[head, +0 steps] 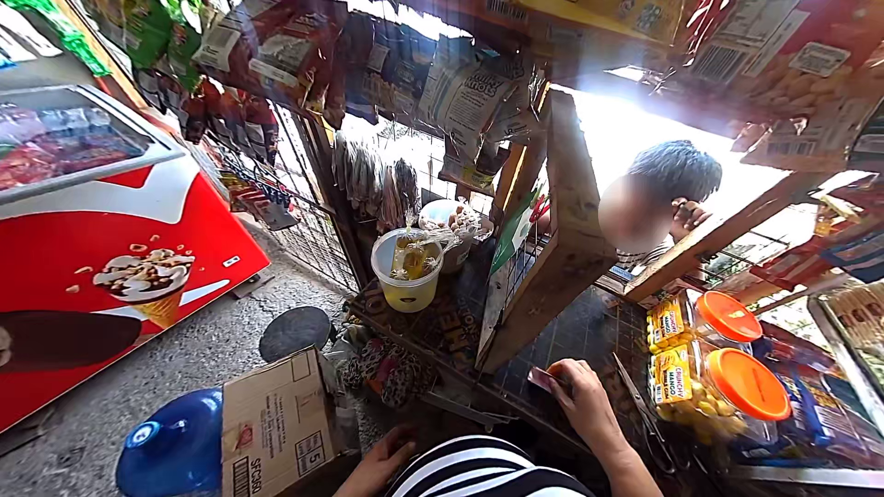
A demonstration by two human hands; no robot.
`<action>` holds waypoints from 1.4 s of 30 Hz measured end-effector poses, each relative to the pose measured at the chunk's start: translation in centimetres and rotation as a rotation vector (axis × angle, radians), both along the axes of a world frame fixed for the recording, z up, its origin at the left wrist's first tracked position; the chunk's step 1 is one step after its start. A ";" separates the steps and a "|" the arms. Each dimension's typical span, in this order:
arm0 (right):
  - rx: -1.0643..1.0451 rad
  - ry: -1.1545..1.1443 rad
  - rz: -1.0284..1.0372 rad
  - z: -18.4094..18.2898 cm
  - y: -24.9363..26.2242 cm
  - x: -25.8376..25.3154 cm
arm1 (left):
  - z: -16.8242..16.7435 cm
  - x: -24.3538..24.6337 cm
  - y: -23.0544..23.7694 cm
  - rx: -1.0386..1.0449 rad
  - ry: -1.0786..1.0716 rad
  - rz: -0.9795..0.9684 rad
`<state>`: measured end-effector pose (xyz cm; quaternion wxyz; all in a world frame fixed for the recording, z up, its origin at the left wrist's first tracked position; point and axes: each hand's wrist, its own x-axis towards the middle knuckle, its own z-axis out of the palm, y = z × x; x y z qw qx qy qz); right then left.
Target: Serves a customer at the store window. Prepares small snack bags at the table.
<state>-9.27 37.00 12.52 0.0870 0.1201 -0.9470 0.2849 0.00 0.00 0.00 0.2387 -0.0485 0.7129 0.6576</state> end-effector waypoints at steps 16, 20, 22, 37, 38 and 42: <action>-0.445 -0.178 0.541 1.0 -10.6 2.4 | 10.3 -4.3 7.2 0.585 0.072 0.075; -0.539 -0.293 0.500 1.2 -10.2 1.8 | 9.1 -3.6 6.2 0.527 0.019 0.392; -0.591 -0.376 0.511 1.3 -10.1 1.1 | 7.8 -3.1 5.4 0.440 -0.045 0.514; -0.711 -0.479 0.514 1.7 -11.1 1.9 | 3.1 0.6 0.3 0.047 -0.182 0.402; -0.706 -0.475 0.500 1.8 -11.2 2.0 | 2.9 0.8 0.6 0.011 -0.159 0.366; -0.658 -0.512 0.433 2.5 -11.1 2.2 | 2.5 1.2 1.1 -0.081 -0.131 0.219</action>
